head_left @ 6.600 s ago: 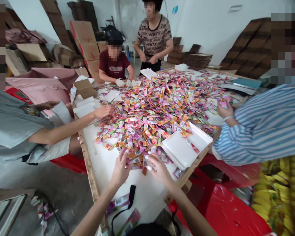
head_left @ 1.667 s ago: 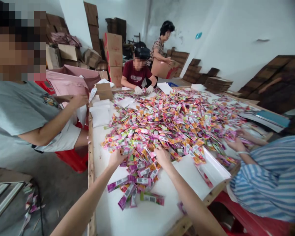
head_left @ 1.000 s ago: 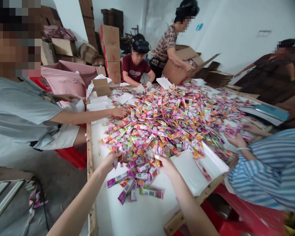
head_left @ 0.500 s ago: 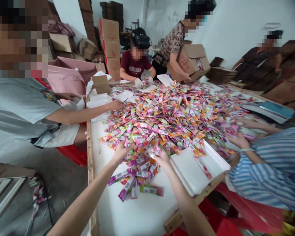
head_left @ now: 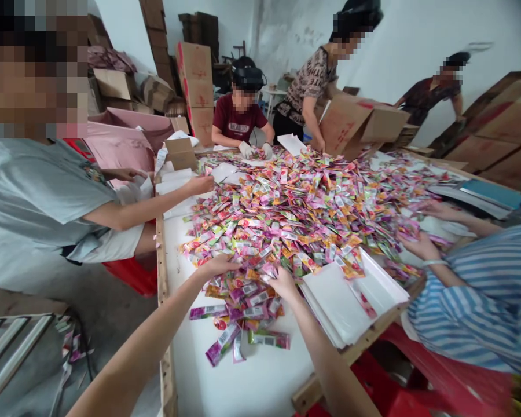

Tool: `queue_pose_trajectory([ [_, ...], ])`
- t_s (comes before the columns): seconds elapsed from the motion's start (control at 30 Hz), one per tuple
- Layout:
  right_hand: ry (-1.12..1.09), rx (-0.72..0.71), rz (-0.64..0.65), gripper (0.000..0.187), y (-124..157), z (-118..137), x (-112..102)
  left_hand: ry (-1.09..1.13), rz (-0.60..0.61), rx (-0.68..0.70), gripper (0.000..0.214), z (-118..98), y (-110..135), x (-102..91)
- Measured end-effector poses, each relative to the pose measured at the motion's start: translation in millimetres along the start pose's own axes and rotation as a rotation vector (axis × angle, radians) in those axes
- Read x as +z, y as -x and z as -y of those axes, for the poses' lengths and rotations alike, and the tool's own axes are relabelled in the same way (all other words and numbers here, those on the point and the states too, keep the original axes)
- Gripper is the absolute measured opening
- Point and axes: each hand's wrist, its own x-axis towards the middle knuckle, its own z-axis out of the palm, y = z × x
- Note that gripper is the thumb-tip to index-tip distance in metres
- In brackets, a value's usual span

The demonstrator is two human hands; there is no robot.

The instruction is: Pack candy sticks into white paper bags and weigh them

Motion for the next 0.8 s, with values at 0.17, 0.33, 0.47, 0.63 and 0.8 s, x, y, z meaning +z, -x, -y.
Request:
queue_pose_trajectory([
  [0.17, -0.2, -0.003, -0.055, 0.031, 1.5, 2.0, -0.6, 0.13, -0.013, 0.055, 0.038, -0.4, 3.8, 2.8],
  [0.33, -0.033, -0.067, -0.019, 0.027, 4.4, 12.6, -1.9, 0.051, -0.134, 0.061, 0.032, -6.5, -1.2, 26.5],
  [0.47, 0.125, -0.108, 0.049, 0.032, 2.5, 20.4, 7.2, 0.027, -0.212, 0.04, 0.033, -15.4, -4.9, 43.7],
  [0.63, 0.02, -0.08, -0.015, 0.023, 9.0, 12.7, -5.2, 0.131, -0.279, -0.019, 0.031, -11.5, 8.2, 25.1],
  [0.8, -0.425, -0.039, -0.193, 0.024, 21.9, -1.8, -39.2, 0.449, -0.248, -0.036, 0.022, 5.7, 49.7, -21.0],
])
